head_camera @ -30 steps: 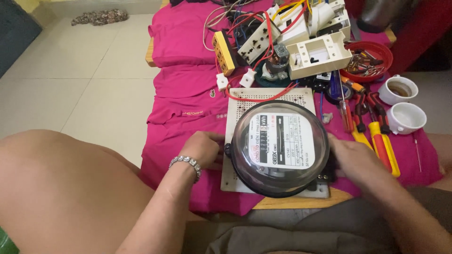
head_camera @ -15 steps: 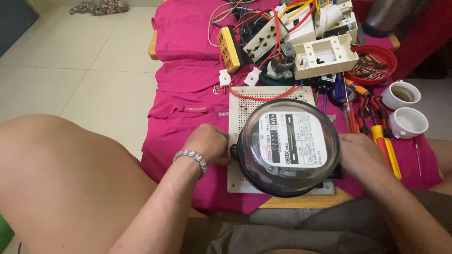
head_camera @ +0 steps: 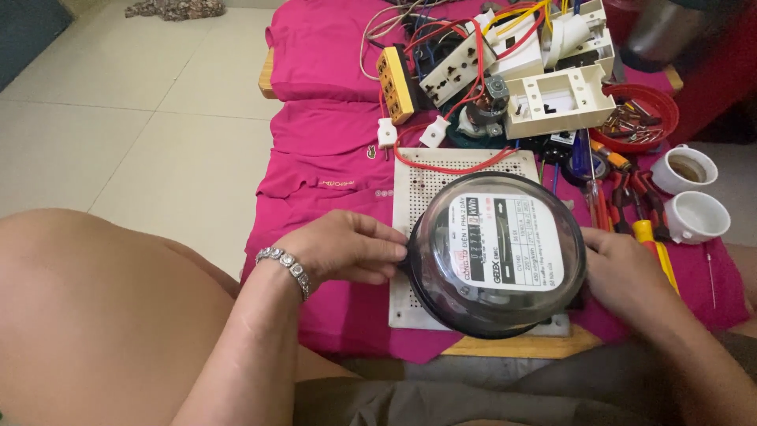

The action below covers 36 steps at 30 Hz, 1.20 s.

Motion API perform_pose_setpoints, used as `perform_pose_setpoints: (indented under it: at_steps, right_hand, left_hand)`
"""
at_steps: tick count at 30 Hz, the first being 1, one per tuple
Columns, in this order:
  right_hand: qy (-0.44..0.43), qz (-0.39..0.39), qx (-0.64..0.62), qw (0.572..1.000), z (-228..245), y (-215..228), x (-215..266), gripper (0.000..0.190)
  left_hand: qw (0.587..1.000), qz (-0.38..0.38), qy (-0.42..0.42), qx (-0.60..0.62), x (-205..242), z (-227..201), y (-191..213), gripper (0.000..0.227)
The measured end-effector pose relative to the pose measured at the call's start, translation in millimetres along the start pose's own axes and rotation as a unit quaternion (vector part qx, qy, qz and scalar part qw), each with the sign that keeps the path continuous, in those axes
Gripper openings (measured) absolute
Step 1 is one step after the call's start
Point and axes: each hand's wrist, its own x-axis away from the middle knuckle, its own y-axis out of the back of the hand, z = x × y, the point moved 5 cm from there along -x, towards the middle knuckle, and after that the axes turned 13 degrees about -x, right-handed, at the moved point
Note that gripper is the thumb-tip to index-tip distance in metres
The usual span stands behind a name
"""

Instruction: Finalizing the installation of an electrical meter by connecting wires and securing them with a screwdriver.

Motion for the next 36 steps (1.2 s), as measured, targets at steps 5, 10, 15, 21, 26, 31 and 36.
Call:
perform_pose_setpoints:
  at_steps: [5,10,15,21,26,31,36]
  right_hand:
    - [-0.009,0.019,-0.096,0.995,-15.1,2.7,-12.8,0.041]
    - [-0.021,0.044,-0.260,0.964,-21.2,0.1,-10.9,0.036]
    - [-0.079,0.058,-0.279,0.955,-3.3,1.7,9.2,0.040]
    - [-0.069,0.076,-0.304,0.947,-6.9,2.7,6.9,0.041]
    - [-0.049,0.047,-0.271,0.960,-5.6,12.7,2.5,0.035]
    - [0.045,-0.067,-0.186,0.979,-6.9,43.3,-21.8,0.023]
    - [0.094,-0.194,0.041,0.976,-11.0,74.9,-72.3,0.021]
  left_hand:
    - [1.000,0.013,-0.018,-0.001,-20.7,7.8,0.6,0.021]
    - [1.000,0.009,-0.018,-0.004,-25.1,7.2,3.0,0.018]
    - [0.999,0.027,-0.001,0.022,-27.0,9.9,3.8,0.020]
    - [0.999,0.011,0.029,0.010,-14.9,0.3,3.3,0.022]
    - [0.999,0.016,0.038,0.022,-19.1,3.1,4.3,0.024]
    - [0.999,0.041,0.021,0.016,-21.8,-0.1,6.6,0.035]
    - [0.984,-0.168,0.032,-0.055,-19.6,-20.2,25.5,0.022]
